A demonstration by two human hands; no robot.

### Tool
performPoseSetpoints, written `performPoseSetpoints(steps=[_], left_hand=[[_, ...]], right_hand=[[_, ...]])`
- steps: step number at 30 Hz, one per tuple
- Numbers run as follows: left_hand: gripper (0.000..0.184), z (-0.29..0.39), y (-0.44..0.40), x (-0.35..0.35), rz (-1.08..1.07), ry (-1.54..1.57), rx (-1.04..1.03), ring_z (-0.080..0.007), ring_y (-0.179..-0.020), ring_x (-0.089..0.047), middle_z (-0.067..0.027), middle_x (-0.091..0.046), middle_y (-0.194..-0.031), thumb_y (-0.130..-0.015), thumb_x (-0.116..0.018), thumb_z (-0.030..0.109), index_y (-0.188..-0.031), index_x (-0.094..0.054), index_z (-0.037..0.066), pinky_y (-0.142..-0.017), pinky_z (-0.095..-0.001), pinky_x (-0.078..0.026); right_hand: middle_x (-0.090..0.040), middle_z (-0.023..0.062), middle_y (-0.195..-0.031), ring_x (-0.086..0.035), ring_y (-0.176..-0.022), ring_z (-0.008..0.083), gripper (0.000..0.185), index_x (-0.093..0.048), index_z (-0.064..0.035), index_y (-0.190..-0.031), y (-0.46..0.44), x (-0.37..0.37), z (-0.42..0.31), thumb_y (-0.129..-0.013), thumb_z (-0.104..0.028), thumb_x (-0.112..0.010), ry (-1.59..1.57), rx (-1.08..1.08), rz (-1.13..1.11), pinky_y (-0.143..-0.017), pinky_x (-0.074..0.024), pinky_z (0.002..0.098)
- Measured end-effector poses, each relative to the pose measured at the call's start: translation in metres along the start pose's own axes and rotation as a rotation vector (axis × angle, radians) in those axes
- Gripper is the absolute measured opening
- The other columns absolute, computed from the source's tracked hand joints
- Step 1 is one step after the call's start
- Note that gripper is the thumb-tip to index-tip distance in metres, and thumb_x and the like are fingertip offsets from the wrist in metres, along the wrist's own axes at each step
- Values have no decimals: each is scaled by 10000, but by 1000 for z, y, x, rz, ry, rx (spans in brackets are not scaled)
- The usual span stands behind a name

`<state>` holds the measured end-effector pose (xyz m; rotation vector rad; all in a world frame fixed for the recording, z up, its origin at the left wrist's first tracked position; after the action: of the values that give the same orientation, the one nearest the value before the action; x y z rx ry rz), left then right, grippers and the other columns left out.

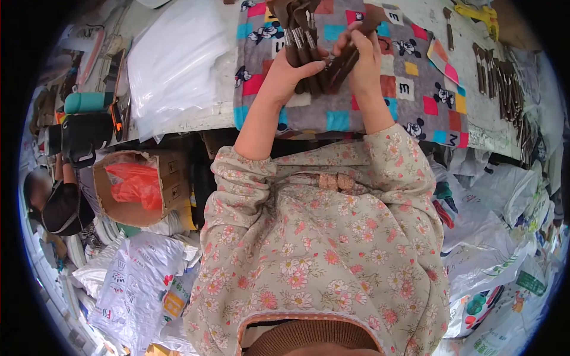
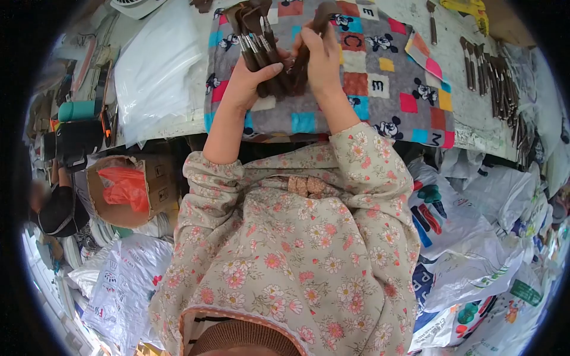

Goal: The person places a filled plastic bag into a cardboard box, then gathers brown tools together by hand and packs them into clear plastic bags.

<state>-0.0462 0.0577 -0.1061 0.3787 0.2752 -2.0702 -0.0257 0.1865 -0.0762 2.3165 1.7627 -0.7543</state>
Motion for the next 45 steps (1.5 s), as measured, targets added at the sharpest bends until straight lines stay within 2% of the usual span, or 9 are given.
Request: performPoseSetpoints(steps=[3, 9, 13, 23, 29, 31, 40, 42, 45], left_hand=[[297, 0, 0, 0, -15, -34, -21, -130, -839, -571, -44, -606, -892, -715, -676, 72, -976, -553, 2, -763, -266, -442], [401, 0, 2, -2, -37, -104, 20, -130, -900, -556, -50, -590, -966, -721, -676, 63, -1074, -493, 13, -796, -274, -433], [424, 7, 2, -1, 30, -6, -32, -128, -917, -547, -50, -582, -991, -722, -679, 70, -1094, -482, 21, -801, -268, -428], [388, -2, 4, -2, -46, -125, 70, -130, -927, -537, -50, -573, -1031, -753, -643, 66, -1108, -497, 5, -818, -269, -419], [452, 2, -1, -10, -118, 2, -31, -147, -1066, -486, -76, -516, -1148, -784, -618, 60, -1187, -418, 9, -887, -278, -400], [479, 3, -2, -9, -121, 9, -45, -152, -1097, -469, -81, -499, -1176, -794, -613, 68, -1214, -389, 14, -905, -283, -393], [460, -2, 8, -13, -186, -223, 41, -115, -1035, -449, -38, -490, -1136, -857, -567, 189, -1230, -370, 4, -877, -276, -376], [470, -7, 11, -13, -208, -257, 187, -127, -1038, -456, -45, -503, -1123, -838, -587, 193, -1213, -389, -10, -879, -279, -376], [514, -6, 9, -5, -98, -283, 30, -137, -1027, -472, -50, -520, -1096, -781, -640, 185, -1199, -413, -10, -884, -286, -381]], right_hand=[[-495, -8, -579, -461, -526, 63, 292, -520, -15, -1004, -2, -6, -7, -773, -160, -623, 335, 21, -86, -499, -344, 199], [-552, -6, -640, -506, -578, 58, 275, -572, -2, -949, -9, -13, -8, -730, -135, -672, 743, 93, -99, -526, -377, 197], [-584, 26, -806, -545, -721, 86, 236, -582, -4, -929, -9, 3, -17, -733, -116, -652, 316, 185, 36, -633, -436, 233], [-611, 39, -807, -569, -727, 86, 319, -594, -29, -900, -12, -26, -16, -648, -177, -722, 607, 22, -155, -641, -462, 255], [-601, 32, -841, -557, -732, 94, 308, -580, -5, -945, -6, -4, -29, -680, -102, -704, 275, 245, 107, -646, -448, 231], [-605, 32, -881, -560, -752, 98, 317, -573, -7, -954, -6, 4, -19, -674, -79, -704, 168, 20, 50, -650, -453, 236], [-580, 33, -959, -561, -857, 109, 343, -569, -18, -930, -11, -25, -14, -633, -65, -735, 285, 120, -183, -703, -464, 251], [-581, 50, -991, -559, -883, 114, 355, -561, -20, -944, -12, -24, -18, -639, -86, -730, 324, 52, -215, -736, -465, 262], [-610, 18, -890, -575, -793, 104, 301, -593, -20, -923, -6, -22, -25, -650, -68, -709, 414, -92, -157, -685, -478, 272]])
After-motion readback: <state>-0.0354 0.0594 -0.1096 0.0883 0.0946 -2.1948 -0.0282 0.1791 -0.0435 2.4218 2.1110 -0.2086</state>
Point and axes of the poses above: each hand's wrist, its own y-axis away from the middle knuckle, its own x-axis out of the back of the hand, z = x × y, the point moved 7 cm from there along -y, towards the middle knuckle
